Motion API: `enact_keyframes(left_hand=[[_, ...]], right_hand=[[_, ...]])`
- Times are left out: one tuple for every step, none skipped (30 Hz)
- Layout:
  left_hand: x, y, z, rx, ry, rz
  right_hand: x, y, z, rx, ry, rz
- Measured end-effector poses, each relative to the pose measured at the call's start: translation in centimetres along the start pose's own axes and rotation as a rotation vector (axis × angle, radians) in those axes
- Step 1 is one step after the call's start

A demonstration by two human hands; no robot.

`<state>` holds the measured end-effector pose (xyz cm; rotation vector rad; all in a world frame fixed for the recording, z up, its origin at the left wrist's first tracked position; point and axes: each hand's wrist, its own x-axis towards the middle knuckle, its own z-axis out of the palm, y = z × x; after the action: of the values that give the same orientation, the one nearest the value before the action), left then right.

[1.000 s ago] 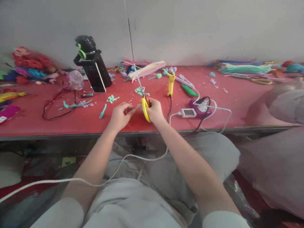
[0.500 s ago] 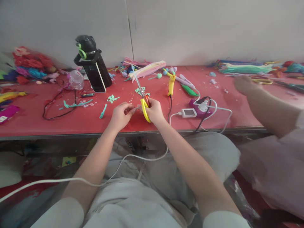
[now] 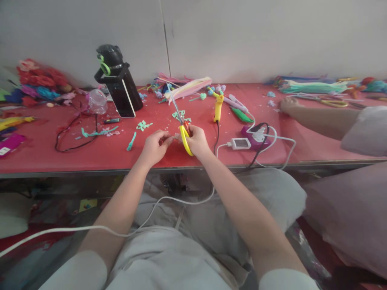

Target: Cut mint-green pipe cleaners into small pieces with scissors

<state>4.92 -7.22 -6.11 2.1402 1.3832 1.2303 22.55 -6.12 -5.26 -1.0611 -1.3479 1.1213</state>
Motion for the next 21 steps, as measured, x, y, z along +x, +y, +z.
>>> enact_keyframes(left_hand=[[0.0, 0.0, 0.0, -0.003, -0.002, 0.000], [0.0, 0.0, 0.0, -0.009, -0.003, -0.001], [0.0, 0.0, 0.1, -0.015, -0.004, -0.004], [0.0, 0.0, 0.1, -0.021, -0.006, -0.007], [0.1, 0.0, 0.1, -0.026, -0.008, -0.011], [0.1, 0.0, 0.1, -0.027, -0.011, -0.013], [0.0, 0.0, 0.2, -0.024, -0.014, -0.012], [0.0, 0.1, 0.2, -0.018, -0.016, -0.009], [0.0, 0.1, 0.1, -0.012, -0.015, -0.007], [0.0, 0.2, 0.1, -0.008, -0.010, -0.009], [0.0, 0.2, 0.0, -0.006, -0.002, -0.018], [0.0, 0.3, -0.1, -0.008, 0.009, -0.031], [0.1, 0.4, -0.3, -0.012, 0.022, -0.046], [0.1, 0.4, -0.5, -0.019, 0.033, -0.062], [0.1, 0.5, -0.8, -0.024, 0.039, -0.074], [0.1, 0.5, -1.1, -0.027, 0.040, -0.083], [0.1, 0.4, -1.5, -0.026, 0.036, -0.089], [0.2, 0.3, -1.9, -0.023, 0.033, -0.095], [0.1, 0.1, -2.3, -0.020, 0.033, -0.100], [0.1, -0.2, -2.8, -0.017, 0.039, -0.108], [0.1, -0.5, -3.2, -0.016, 0.049, -0.120]], right_hand=[[0.0, 0.0, 0.0, -0.006, -0.002, 0.001], [0.0, 0.1, 0.0, -0.008, -0.002, 0.002], [-0.1, 0.1, 0.0, -0.009, -0.002, 0.003], [-0.1, 0.2, 0.1, -0.008, -0.002, 0.005], [-0.1, 0.2, 0.1, -0.005, -0.001, 0.005], [-0.1, 0.2, 0.1, -0.002, 0.001, 0.004], [-0.1, 0.3, 0.1, -0.001, 0.002, 0.002], [-0.1, 0.3, 0.2, -0.004, 0.002, -0.001], [-0.1, 0.3, 0.2, -0.012, 0.002, -0.006], [-0.1, 0.3, 0.2, -0.026, 0.001, -0.011], [-0.1, 0.2, 0.1, -0.048, -0.002, -0.014], [-0.2, 0.1, 0.0, -0.078, -0.008, -0.017], [-0.3, -0.1, -0.2, -0.115, -0.012, -0.020], [-0.4, -0.4, -0.4, -0.162, -0.015, -0.028], [-0.6, -0.7, -0.7, -0.218, -0.016, -0.042], [-0.8, -1.1, -1.1, -0.283, -0.012, -0.061], [-0.9, -1.5, -1.6, -0.356, -0.004, -0.089], [-1.1, -1.9, -2.1, -0.430, 0.002, -0.110], [-1.2, -2.2, -2.6, -0.499, 0.005, -0.124], [-1.2, -2.4, -3.2, -0.561, 0.009, -0.132], [-1.3, -2.4, -3.6, -0.619, 0.013, -0.132]])
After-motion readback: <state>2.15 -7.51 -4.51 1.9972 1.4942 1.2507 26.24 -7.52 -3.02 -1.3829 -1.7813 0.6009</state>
